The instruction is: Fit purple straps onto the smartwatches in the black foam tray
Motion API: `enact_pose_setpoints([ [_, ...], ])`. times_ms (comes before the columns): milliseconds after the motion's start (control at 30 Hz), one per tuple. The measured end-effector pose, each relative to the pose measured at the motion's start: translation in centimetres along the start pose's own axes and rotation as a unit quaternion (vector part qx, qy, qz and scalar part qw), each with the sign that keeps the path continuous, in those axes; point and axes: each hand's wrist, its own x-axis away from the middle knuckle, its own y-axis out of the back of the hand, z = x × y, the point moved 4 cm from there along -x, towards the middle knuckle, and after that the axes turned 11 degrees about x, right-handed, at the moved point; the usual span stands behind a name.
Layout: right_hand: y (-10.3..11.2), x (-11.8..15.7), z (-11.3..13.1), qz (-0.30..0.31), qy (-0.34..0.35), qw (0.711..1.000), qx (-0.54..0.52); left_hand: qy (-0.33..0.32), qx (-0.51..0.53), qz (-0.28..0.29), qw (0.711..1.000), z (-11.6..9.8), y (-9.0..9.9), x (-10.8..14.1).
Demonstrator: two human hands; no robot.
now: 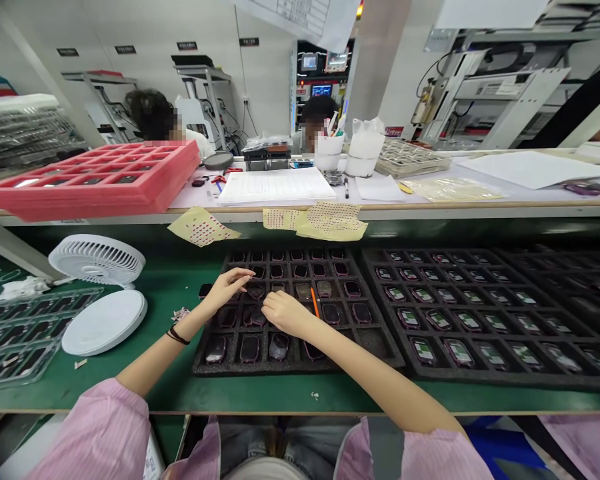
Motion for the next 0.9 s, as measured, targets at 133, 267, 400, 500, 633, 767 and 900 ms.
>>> enact_pose_setpoints([
  [133, -0.2, -0.2, 0.0, 0.021, 0.002, 1.0, 0.013, -0.006, -0.003, 0.0, 1.0, -0.3, 0.1, 0.7],
  [267, -0.4, -0.5, 0.2, 0.034, 0.01, 0.999, 0.033, -0.014, -0.007, 0.001, 1.0, -0.4, -0.1, 1.0],
  [400, -0.5, -0.7, 0.3, 0.051, 0.007, 0.998, 0.046, -0.024, -0.013, 0.006, 1.0, -0.5, -0.3, 1.3],
  [500, -0.4, -0.7, 0.4, 0.059, 0.005, 0.997, 0.052, -0.033, -0.026, 0.009, 0.999, -0.5, -0.2, 1.4],
  [633, 0.1, -0.1, 0.6, 0.049, -0.004, 0.998, 0.037, -0.038, -0.033, 0.013, 0.999, -0.3, 0.0, 1.8],
  [767, 0.9, 1.2, 0.9, 0.016, -0.029, 0.999, 0.007, -0.042, -0.042, 0.009, 0.998, 0.1, 0.1, 2.5],
  [900, 1.1, 2.3, 1.3, 0.028, -0.073, 0.997, 0.0, -0.072, -0.079, 0.025, 0.994, 0.0, -1.1, 3.6],
])
